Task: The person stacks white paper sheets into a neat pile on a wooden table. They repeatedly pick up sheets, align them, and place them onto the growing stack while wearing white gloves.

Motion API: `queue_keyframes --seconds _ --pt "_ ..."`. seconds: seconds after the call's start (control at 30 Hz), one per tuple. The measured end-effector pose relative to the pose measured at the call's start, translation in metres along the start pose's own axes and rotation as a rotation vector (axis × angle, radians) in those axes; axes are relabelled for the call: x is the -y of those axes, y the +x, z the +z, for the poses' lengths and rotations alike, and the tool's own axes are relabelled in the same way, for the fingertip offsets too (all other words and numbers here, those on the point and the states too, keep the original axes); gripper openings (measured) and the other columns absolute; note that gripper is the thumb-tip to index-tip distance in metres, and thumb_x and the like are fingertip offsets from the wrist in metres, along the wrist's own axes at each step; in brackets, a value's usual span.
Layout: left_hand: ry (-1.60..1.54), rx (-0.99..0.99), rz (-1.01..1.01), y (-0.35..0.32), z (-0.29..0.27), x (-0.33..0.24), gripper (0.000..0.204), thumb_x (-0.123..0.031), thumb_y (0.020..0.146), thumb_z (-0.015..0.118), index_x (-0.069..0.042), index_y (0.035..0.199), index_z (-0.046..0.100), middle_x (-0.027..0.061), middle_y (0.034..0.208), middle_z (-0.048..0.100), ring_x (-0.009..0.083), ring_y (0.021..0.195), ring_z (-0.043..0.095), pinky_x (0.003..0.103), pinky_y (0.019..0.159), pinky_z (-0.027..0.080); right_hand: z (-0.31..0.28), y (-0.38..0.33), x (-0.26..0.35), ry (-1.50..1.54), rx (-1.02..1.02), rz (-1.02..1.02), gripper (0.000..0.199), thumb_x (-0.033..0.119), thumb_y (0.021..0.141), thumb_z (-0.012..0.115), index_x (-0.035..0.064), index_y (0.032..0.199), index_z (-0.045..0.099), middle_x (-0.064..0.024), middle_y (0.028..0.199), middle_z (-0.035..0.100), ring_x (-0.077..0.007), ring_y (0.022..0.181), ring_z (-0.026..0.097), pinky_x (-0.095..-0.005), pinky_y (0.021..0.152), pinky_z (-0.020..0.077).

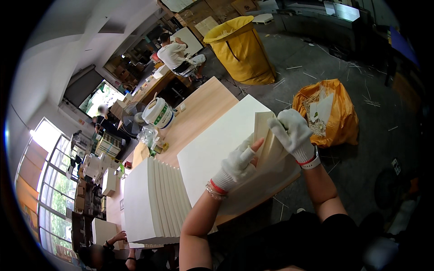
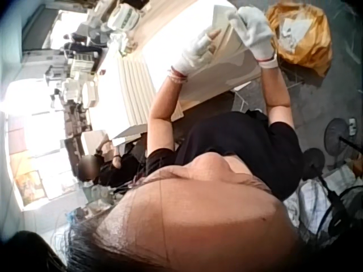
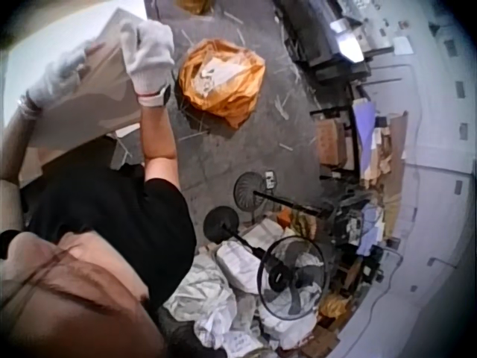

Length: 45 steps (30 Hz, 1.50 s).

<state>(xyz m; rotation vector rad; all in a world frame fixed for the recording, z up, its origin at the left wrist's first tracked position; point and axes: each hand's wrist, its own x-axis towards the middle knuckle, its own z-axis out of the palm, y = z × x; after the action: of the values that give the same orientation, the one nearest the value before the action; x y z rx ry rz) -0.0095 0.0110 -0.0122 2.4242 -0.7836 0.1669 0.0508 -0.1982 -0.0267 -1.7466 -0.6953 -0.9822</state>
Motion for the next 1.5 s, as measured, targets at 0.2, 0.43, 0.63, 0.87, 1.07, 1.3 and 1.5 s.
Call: queue_keyframes --seconds 0.2,0.43,0.63,0.87,1.07,1.3,1.5 --pt "-0.081 -0.03 -0.008 0.005 0.0 -0.008 0.048 0.0 0.075 0.07 -0.007 0.12 0.06 0.0176 0.129 0.05 0.031 0.114 0.054 0.036 0.093 0.043 0.001 0.001 0.0 -0.187 -0.072 -0.219 0.031 0.021 0.091 0.057 0.0017 0.068 0.051 -0.0132 0.063 0.046 -0.0315 0.063 0.049 -0.0399 0.061 0.0403" --pt "-0.13 -0.035 0.08 0.006 -0.001 -0.001 0.049 -0.003 0.077 0.068 -0.007 0.124 0.058 0.0203 0.134 0.046 0.0338 0.114 0.054 0.037 0.095 0.042 -0.001 0.0 0.0 0.021 -0.002 0.0 0.034 0.021 0.093 0.055 0.002 0.066 0.048 -0.014 0.063 0.045 -0.0316 0.064 0.05 -0.04 0.062 0.0398" --pt "-0.124 0.048 0.084 0.003 -0.003 0.01 0.04 -0.009 0.082 0.065 -0.004 0.121 0.057 0.0215 0.135 0.045 0.0341 0.113 0.054 0.036 0.094 0.043 0.003 -0.001 0.001 0.009 -0.058 -0.045 0.028 0.019 0.091 0.056 0.0014 0.07 0.052 -0.0141 0.064 0.046 -0.0318 0.064 0.05 -0.0398 0.062 0.0401" --pt "-0.123 -0.099 0.079 0.007 0.002 -0.004 0.035 -0.006 0.081 0.066 -0.003 0.116 0.059 0.0219 0.135 0.046 0.034 0.117 0.053 0.037 0.095 0.042 0.008 -0.001 -0.005 -0.207 -0.223 -0.351 0.024 0.015 0.09 0.058 0.0008 0.072 0.054 -0.0129 0.064 0.046 -0.0296 0.063 0.05 -0.0394 0.061 0.0404" --pt "-0.007 -0.007 0.077 0.006 0.0 0.0 0.037 -0.001 0.079 0.063 -0.004 0.116 0.06 0.0214 0.132 0.049 0.033 0.115 0.054 0.035 0.094 0.042 0.002 0.0 0.004 0.039 -0.057 0.019 0.026 0.013 0.091 0.057 0.0009 0.069 0.052 -0.0116 0.064 0.046 -0.0288 0.062 0.049 -0.0387 0.06 0.0402" --pt "-0.073 -0.081 0.037 0.006 0.006 -0.002 0.04 -0.002 0.08 0.064 -0.007 0.119 0.058 0.0209 0.133 0.047 0.0336 0.115 0.053 0.036 0.094 0.042 0.002 0.0 -0.002 -0.2 -0.13 -0.313 0.017 0.01 0.088 0.058 0.0002 0.075 0.055 -0.0113 0.067 0.048 -0.0283 0.063 0.05 -0.0379 0.06 0.041" --pt "-0.111 -0.083 0.068 0.007 0.001 -0.011 0.04 -0.001 0.08 0.063 -0.006 0.119 0.058 0.0223 0.135 0.045 0.0359 0.117 0.052 0.038 0.097 0.041 0.003 -0.005 -0.005 -0.022 -0.102 -0.147 0.01 0.006 0.088 0.057 -0.0019 0.082 0.057 -0.0106 0.069 0.049 -0.0287 0.064 0.051 -0.0383 0.06 0.0415"
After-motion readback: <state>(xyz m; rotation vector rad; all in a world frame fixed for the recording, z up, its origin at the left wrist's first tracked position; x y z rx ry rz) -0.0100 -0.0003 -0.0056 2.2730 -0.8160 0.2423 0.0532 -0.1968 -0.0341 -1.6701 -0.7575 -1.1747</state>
